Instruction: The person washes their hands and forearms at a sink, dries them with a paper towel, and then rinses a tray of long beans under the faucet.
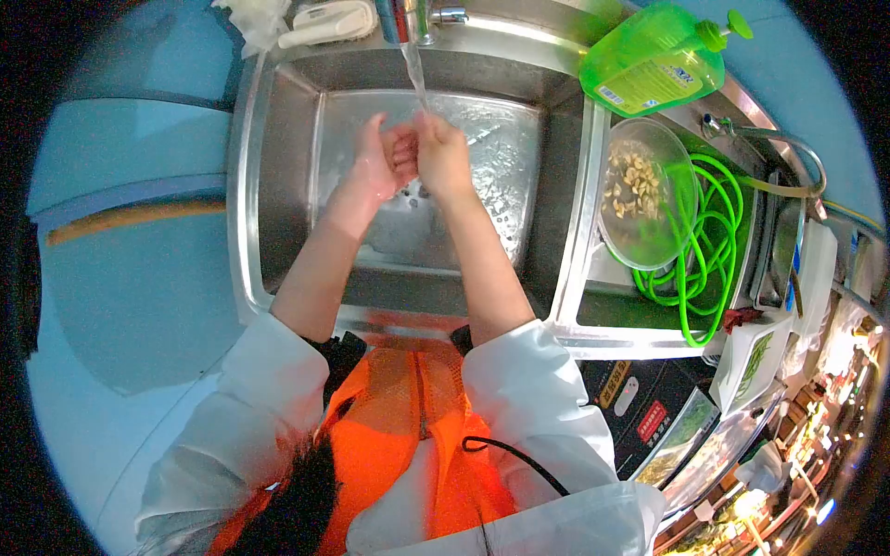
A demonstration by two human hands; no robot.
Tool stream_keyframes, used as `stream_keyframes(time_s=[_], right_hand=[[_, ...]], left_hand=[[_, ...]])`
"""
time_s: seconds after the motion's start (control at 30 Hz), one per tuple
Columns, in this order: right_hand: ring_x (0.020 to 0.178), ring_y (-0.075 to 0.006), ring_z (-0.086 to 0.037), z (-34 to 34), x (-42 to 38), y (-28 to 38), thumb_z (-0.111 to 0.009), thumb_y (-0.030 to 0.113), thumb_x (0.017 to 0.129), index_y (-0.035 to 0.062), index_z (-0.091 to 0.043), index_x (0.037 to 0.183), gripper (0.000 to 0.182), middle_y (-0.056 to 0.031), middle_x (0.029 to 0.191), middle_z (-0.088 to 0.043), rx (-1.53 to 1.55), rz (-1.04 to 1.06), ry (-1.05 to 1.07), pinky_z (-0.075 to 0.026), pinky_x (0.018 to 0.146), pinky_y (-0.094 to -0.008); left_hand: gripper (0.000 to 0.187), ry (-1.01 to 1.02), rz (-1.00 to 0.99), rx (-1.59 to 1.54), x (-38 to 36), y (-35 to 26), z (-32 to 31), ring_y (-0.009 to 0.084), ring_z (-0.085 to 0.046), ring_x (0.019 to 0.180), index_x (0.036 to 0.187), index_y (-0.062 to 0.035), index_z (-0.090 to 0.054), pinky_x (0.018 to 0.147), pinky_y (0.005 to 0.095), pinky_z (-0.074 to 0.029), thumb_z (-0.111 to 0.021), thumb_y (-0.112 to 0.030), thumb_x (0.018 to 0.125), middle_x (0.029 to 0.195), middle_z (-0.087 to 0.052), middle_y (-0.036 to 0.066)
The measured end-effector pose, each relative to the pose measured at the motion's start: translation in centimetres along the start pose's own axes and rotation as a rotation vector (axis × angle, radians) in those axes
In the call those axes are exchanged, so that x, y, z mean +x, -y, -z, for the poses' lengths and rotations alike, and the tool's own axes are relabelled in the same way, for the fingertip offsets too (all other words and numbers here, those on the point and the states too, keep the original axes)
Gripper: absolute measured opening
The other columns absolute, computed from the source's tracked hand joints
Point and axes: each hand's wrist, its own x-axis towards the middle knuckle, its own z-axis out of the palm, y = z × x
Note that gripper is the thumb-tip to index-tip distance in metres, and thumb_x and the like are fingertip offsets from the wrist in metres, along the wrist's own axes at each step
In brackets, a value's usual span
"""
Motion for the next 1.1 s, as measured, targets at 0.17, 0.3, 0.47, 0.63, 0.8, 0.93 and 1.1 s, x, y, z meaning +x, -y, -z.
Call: stream_keyframes(time_s=[0.17,0.3,0.47,0.63,0.8,0.93,1.1], right_hand=[[0.088,-0.0208,-0.059,-1.2,1.7,0.1,-0.033,0.039,0.095,0.003,-0.056,0.105,0.044,-0.011,0.091,-0.061,0.931,0.053,0.107,-0.05,0.072,-0.0362],[0.073,-0.025,-0.054,-2.6,0.6,-1.9,-0.032,0.052,0.089,0.0028,-0.054,0.105,0.056,-0.011,0.08,-0.057,1.546,-0.132,0.418,-0.046,0.066,-0.0399],[0.067,-0.0236,-0.053,-3.3,1.3,-2.4,-0.04,0.039,0.087,0.0036,-0.055,0.092,0.039,-0.0084,0.075,-0.055,1.345,-0.541,0.11,-0.045,0.071,-0.0396],[0.096,-0.0297,-0.056,0.0,7.7,-4.4,-0.039,0.035,0.088,0.0028,-0.054,0.098,0.037,-0.0163,0.096,-0.059,1.356,-0.13,0.11,-0.046,0.083,-0.043],[0.08,-0.0279,-0.061,-2.7,7.7,-1.5,-0.039,0.022,0.09,0.0012,-0.057,0.097,0.028,-0.0151,0.092,-0.062,0.29,-0.116,0.215,-0.05,0.075,-0.0406],[0.077,-0.0245,-0.063,0.6,5.4,-4.1,-0.043,0.015,0.089,-0.0007,-0.059,0.095,0.023,-0.0114,0.09,-0.064,-0.707,0.946,0.298,-0.05,0.073,-0.0395],[0.097,-0.0272,-0.058,6.4,0.3,2.1,-0.048,0.01,0.086,0.0048,-0.062,0.103,0.023,-0.0135,0.093,-0.064,-0.266,0.408,0.224,-0.044,0.085,-0.0383]], left_hand=[[0.022,0.114,-0.364,-0.604,2.3,3.4,-5.7,0.0236,-0.051,0.087,0.084,-0.0032,-0.053,0.081,0.0336,-0.045,-0.041,-0.021,0.089,0.08,-0.051,0.008],[0.019,-0.037,-0.487,-0.295,5.0,3.0,-8.0,0.0267,-0.055,0.087,0.091,-0.0006,-0.055,0.078,0.0369,-0.048,-0.047,-0.018,0.088,0.086,-0.054,0.009],[0.018,0.013,-1.052,1.724,5.6,0.6,-6.1,0.0215,-0.062,0.075,0.096,-0.0033,-0.058,0.07,0.0315,-0.048,-0.047,-0.016,0.09,0.082,-0.062,0.009],[0.016,0.331,-1.223,1.839,0.4,1.6,-6.7,0.0254,-0.059,0.093,0.088,-0.0063,-0.064,0.089,0.0392,-0.041,-0.051,-0.013,0.083,0.091,-0.064,0.008],[0.02,0.542,-0.718,2.151,-1.7,1.3,-9.3,0.0277,-0.058,0.095,0.087,-0.0078,-0.066,0.091,0.0399,-0.041,-0.053,-0.02,0.078,0.092,-0.064,0.009],[0.031,0.141,-0.49,2.16,-0.2,-2.9,-5.7,0.0277,-0.06,0.085,0.09,-0.0089,-0.066,0.085,0.0383,-0.043,-0.047,-0.034,0.086,0.087,-0.064,0.013],[0.039,0.033,-0.141,1.628,-2.3,-4.1,-1.3,0.0296,-0.057,0.098,0.11,-0.0077,-0.058,0.089,0.038,-0.041,-0.039,-0.035,0.091,0.107,-0.059,0.018]])
